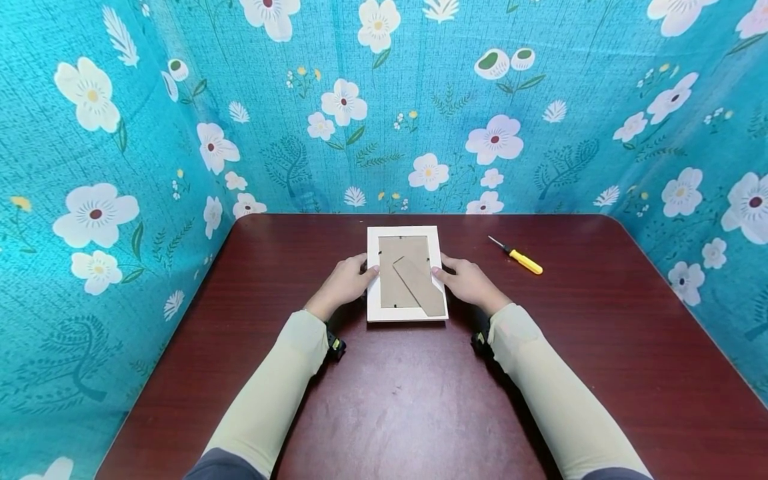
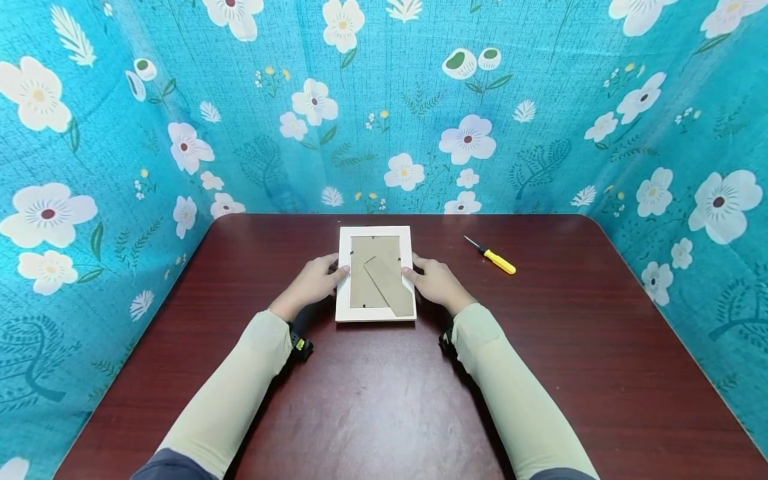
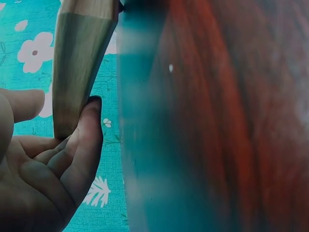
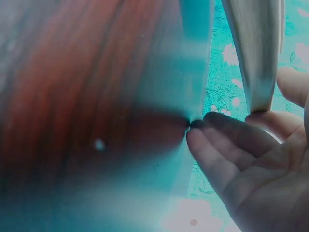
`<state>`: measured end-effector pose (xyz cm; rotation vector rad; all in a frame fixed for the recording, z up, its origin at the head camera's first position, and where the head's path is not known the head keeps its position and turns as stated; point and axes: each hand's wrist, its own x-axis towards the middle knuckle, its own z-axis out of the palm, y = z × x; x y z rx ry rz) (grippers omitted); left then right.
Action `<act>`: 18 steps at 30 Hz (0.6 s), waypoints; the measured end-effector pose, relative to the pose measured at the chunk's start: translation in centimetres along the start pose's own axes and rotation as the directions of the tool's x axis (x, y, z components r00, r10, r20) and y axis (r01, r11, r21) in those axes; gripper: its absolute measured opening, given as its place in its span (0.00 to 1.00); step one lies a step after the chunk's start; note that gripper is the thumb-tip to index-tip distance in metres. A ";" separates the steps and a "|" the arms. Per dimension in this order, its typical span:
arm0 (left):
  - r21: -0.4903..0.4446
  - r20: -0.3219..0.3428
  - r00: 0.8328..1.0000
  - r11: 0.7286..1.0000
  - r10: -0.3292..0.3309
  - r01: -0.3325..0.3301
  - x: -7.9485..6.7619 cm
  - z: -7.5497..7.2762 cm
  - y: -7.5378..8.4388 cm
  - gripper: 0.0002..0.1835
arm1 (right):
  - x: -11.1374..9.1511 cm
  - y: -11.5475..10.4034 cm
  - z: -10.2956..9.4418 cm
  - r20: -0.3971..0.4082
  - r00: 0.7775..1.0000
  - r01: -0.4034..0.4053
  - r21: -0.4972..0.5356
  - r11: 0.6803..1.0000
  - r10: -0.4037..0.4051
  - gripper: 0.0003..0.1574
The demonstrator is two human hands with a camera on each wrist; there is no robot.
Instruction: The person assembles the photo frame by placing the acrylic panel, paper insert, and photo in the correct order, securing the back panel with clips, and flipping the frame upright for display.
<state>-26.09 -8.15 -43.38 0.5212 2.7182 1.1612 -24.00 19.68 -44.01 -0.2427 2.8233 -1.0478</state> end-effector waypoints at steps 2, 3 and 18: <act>-0.023 -0.003 1.000 1.000 0.000 0.000 0.0 0.1 0.0 0.17 | 0.0 0.1 0.0 -0.008 1.000 0.002 0.016 1.000 -0.002 0.40; -0.031 -0.006 1.000 1.000 0.001 -0.001 0.0 0.2 0.0 0.17 | -0.1 0.1 0.0 -0.013 1.000 0.004 0.024 1.000 -0.004 0.40; -0.097 -0.102 0.995 0.995 0.019 -0.029 -0.1 -0.2 -0.2 0.19 | -0.7 -1.7 -0.4 0.061 0.998 -0.033 0.447 0.894 0.006 0.47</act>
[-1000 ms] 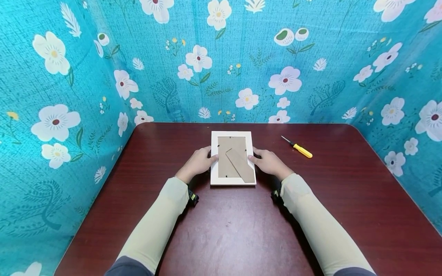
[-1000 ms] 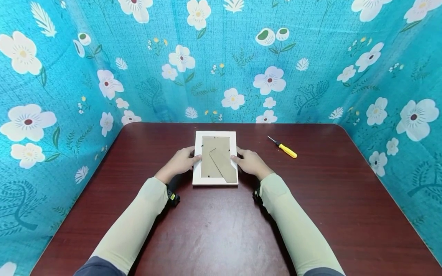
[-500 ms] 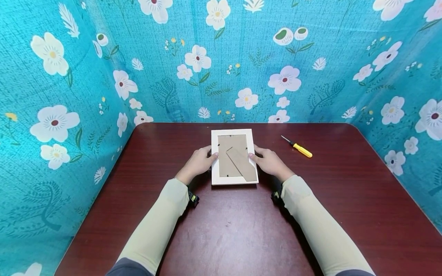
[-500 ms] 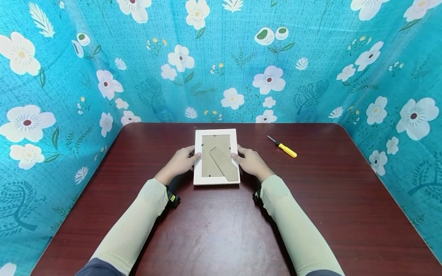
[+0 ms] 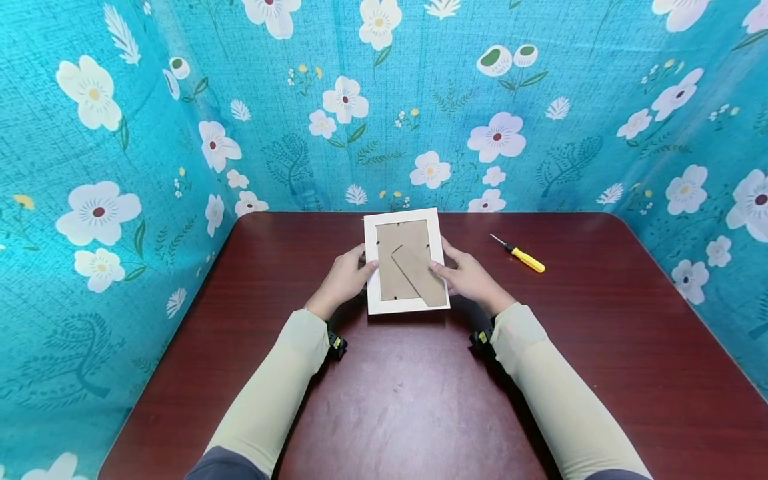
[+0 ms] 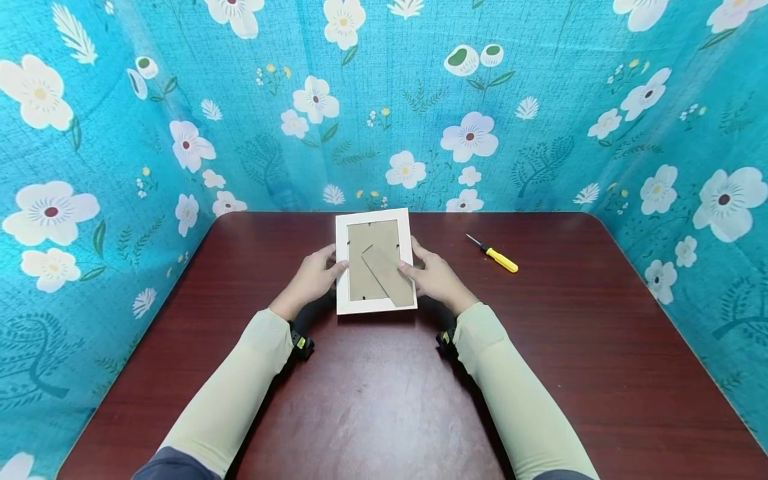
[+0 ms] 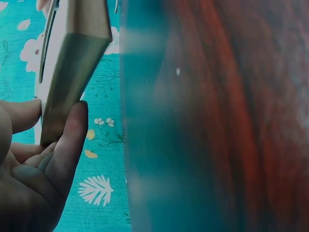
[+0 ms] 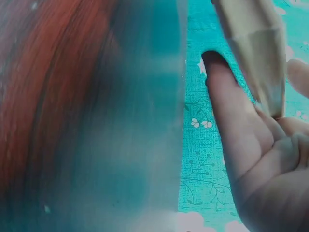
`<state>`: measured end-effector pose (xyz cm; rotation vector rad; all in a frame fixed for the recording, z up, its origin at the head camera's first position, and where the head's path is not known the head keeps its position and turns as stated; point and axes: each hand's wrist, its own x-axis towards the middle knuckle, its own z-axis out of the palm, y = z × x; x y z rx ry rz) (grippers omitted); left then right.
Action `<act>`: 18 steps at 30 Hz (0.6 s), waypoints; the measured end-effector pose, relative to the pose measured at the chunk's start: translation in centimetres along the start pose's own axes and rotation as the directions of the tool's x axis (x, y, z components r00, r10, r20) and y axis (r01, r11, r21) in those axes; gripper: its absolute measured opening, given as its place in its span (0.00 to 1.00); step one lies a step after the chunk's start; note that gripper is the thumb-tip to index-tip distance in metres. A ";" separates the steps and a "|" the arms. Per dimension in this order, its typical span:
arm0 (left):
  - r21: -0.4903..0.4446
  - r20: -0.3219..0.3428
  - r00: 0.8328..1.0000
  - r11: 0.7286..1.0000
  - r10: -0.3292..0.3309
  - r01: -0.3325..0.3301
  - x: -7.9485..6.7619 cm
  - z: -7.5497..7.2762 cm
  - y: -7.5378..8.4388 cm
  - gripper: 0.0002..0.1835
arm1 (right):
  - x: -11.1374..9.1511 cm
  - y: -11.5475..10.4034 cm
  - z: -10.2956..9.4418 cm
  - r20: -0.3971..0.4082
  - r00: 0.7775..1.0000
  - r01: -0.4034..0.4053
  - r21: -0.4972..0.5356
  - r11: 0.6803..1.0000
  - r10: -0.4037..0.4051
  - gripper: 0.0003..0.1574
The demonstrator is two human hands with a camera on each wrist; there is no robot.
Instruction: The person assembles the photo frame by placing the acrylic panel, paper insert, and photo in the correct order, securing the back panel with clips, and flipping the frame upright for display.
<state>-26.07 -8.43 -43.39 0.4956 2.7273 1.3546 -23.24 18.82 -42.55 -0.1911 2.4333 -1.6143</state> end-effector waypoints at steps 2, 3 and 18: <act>-0.003 -0.018 1.000 1.000 0.002 -0.002 0.1 -0.1 0.1 0.22 | -0.1 -0.1 0.0 0.025 1.000 -0.021 0.064 0.998 0.019 0.49; -0.003 -0.026 1.000 1.000 0.000 0.000 0.1 -0.2 0.1 0.23 | -0.1 -0.2 0.0 0.039 0.999 -0.022 0.082 0.996 0.018 0.50; -0.029 -0.091 0.996 0.999 0.027 -0.029 0.3 -1.5 0.2 0.27 | -0.8 -0.9 -0.1 0.095 0.993 0.050 0.245 0.968 -0.076 0.56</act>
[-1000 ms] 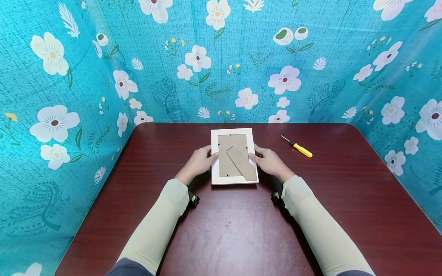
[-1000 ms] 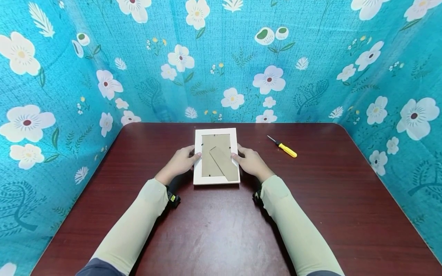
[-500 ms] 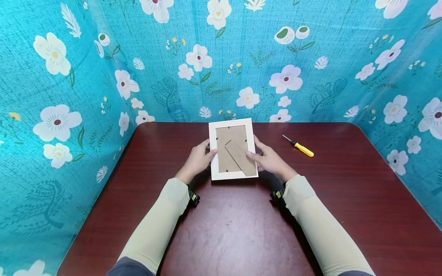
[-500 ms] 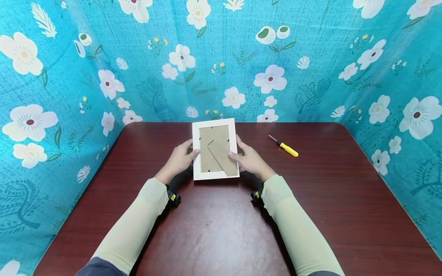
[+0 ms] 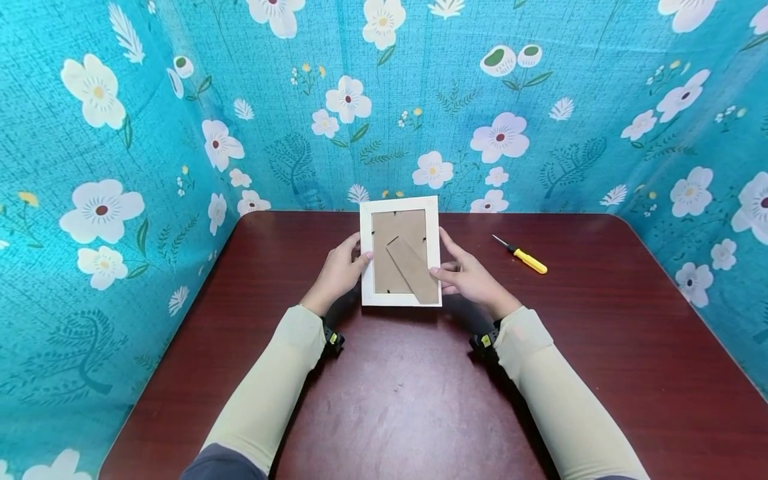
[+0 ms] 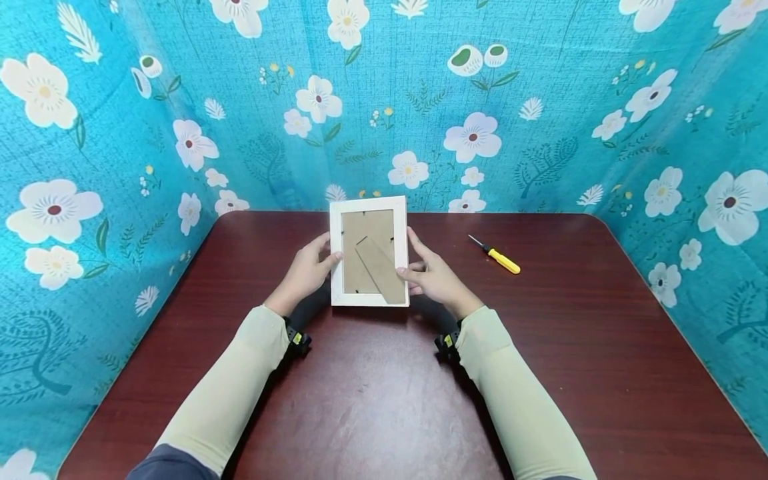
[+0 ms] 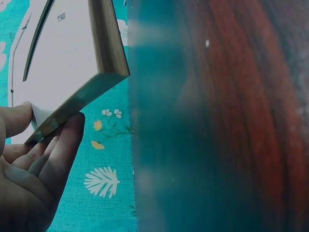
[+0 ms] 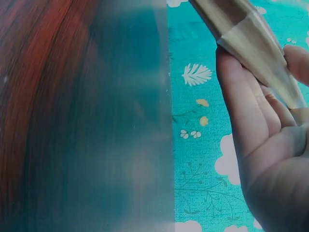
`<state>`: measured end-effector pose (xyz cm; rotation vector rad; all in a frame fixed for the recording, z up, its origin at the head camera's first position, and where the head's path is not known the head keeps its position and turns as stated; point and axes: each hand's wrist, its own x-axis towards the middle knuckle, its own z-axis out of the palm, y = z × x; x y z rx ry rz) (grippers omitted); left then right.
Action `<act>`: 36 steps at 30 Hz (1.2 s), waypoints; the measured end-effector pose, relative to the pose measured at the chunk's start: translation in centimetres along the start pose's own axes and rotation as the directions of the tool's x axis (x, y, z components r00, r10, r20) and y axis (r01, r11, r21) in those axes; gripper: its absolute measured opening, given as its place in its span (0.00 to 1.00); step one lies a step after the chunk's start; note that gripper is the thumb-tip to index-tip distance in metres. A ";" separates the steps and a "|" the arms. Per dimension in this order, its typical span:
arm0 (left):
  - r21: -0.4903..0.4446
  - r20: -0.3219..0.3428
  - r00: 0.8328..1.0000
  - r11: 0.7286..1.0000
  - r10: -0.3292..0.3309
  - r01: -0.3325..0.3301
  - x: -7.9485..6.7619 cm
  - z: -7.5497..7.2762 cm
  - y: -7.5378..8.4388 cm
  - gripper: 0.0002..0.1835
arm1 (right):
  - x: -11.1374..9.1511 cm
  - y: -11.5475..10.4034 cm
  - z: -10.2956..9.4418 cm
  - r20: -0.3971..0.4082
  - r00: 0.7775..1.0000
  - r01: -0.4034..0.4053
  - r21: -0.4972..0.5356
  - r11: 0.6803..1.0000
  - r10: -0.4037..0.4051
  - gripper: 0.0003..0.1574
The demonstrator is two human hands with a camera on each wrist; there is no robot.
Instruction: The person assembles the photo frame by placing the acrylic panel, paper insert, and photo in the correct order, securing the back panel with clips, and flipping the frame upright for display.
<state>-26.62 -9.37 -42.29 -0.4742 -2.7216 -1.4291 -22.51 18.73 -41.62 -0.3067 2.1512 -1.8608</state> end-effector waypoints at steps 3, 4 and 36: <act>-0.023 -0.008 1.000 1.000 0.014 -0.014 0.1 -0.1 0.0 0.27 | -0.1 -0.2 0.3 0.004 0.999 0.035 0.003 0.999 -0.035 0.57; -0.030 -0.010 1.000 0.999 0.017 -0.017 0.1 -0.1 0.1 0.27 | -0.2 -0.3 0.4 0.002 0.999 0.044 0.006 0.999 -0.044 0.57; -0.004 -0.020 0.995 0.996 0.094 -0.094 1.5 -0.6 0.6 0.29 | -0.7 -1.5 2.5 -0.053 0.991 0.119 -0.015 0.993 -0.120 0.25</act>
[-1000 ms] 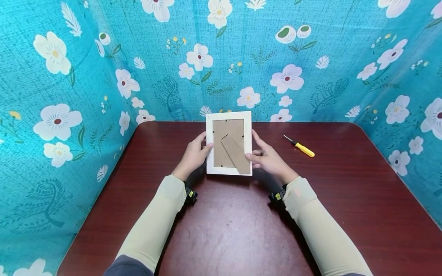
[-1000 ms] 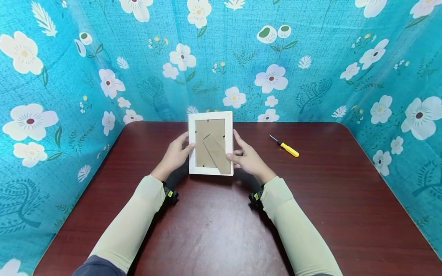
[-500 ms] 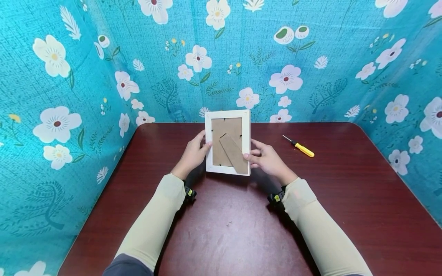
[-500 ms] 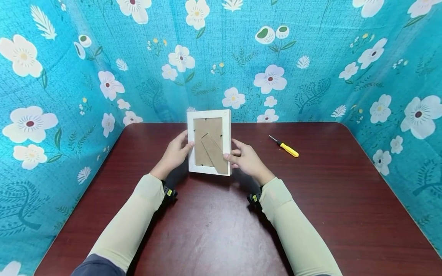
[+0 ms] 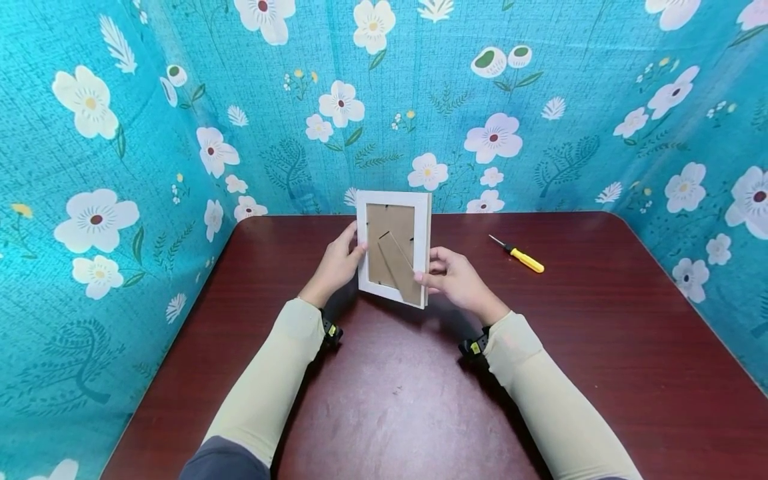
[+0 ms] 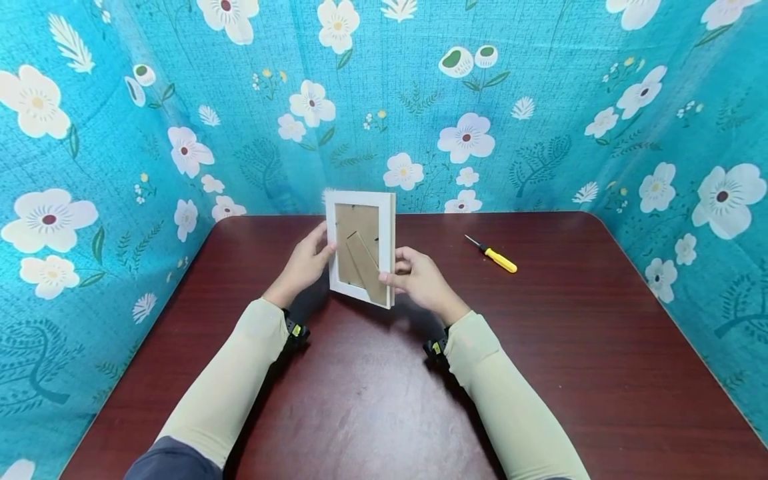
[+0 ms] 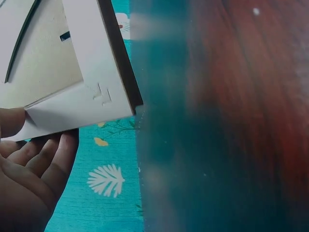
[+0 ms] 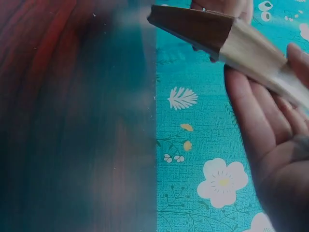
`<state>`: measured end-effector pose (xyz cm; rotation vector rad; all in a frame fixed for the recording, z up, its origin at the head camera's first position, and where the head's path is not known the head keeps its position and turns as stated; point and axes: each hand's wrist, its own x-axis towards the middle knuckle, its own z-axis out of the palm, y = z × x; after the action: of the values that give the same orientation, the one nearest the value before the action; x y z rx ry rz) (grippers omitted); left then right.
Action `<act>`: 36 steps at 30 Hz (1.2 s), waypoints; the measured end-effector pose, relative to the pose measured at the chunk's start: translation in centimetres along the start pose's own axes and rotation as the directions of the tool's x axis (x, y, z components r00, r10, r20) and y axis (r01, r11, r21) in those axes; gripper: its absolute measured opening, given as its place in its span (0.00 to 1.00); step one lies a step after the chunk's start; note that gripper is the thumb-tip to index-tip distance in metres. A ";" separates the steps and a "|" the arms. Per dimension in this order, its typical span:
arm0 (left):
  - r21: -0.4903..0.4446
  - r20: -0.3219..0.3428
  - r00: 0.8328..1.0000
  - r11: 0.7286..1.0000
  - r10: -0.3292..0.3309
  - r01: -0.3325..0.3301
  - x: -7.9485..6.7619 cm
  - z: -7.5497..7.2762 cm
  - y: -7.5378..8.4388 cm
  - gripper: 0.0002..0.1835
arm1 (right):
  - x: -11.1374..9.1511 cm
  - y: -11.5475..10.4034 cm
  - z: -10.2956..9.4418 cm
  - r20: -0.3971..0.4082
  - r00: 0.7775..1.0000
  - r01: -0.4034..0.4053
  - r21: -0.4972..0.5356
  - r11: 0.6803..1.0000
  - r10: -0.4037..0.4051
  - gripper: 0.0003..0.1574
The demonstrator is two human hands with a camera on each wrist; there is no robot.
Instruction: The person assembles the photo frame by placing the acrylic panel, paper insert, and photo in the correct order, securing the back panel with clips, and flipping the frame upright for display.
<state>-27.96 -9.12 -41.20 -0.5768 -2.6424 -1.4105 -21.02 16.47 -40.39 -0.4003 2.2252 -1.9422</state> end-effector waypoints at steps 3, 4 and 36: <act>-0.008 -0.005 1.000 1.000 -0.015 0.015 0.1 -0.1 0.5 0.30 | -0.2 0.1 0.3 -0.003 1.000 0.030 -0.014 0.999 -0.030 0.24; -0.011 -0.008 1.000 1.000 -0.019 0.019 0.1 -0.2 0.6 0.30 | -0.2 0.1 0.4 -0.008 0.999 0.035 -0.022 0.999 -0.035 0.24; -0.069 -0.282 0.945 0.979 0.167 -0.194 -1.2 0.4 7.1 0.16 | 0.0 0.3 3.1 -0.332 0.891 0.225 -0.275 0.935 -0.312 0.25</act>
<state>-24.17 -5.61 -36.21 -0.5693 -2.2567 -1.4507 -20.12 13.59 -41.15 -0.4220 2.7878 -2.0387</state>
